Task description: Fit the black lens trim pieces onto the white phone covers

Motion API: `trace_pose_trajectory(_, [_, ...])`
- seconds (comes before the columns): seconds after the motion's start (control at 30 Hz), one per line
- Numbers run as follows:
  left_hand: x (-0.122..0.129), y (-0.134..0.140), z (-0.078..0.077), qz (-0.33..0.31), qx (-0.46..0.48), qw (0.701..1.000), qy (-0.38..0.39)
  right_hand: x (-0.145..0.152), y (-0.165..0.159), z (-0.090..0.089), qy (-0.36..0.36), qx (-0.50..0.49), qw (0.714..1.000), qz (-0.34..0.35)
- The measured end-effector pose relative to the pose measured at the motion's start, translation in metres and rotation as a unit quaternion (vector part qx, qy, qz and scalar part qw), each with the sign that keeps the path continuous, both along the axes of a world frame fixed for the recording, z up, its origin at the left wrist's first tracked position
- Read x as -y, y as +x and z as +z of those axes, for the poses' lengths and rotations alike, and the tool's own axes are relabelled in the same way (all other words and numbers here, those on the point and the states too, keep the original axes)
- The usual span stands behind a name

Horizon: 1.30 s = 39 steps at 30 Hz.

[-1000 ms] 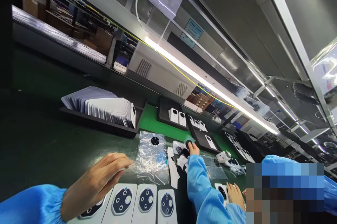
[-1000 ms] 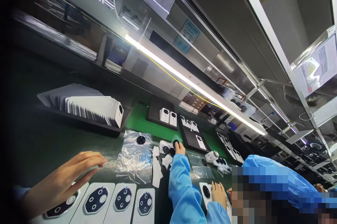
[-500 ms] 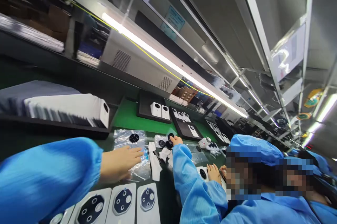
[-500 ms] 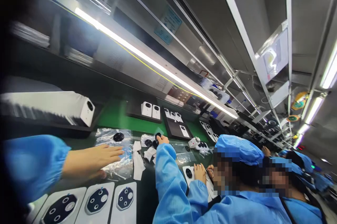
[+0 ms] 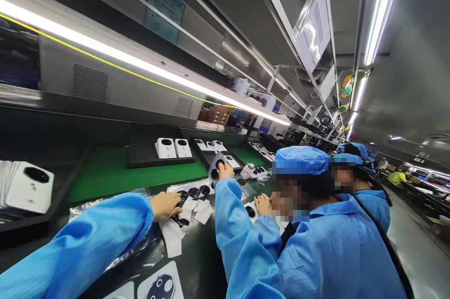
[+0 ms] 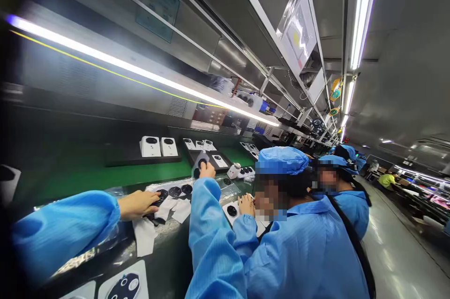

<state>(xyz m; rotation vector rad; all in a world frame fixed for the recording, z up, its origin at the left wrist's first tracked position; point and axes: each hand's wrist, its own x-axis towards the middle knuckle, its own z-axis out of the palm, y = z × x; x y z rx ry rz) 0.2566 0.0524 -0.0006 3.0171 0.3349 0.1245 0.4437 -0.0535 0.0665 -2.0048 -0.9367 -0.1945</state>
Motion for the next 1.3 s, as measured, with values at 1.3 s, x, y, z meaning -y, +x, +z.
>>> trace_pose_trajectory(1.3, [0.051,-0.218,0.132,-0.077,0.439,0.866,0.227,0.051,-0.252,0.044,0.047,0.086,0.922,0.376])
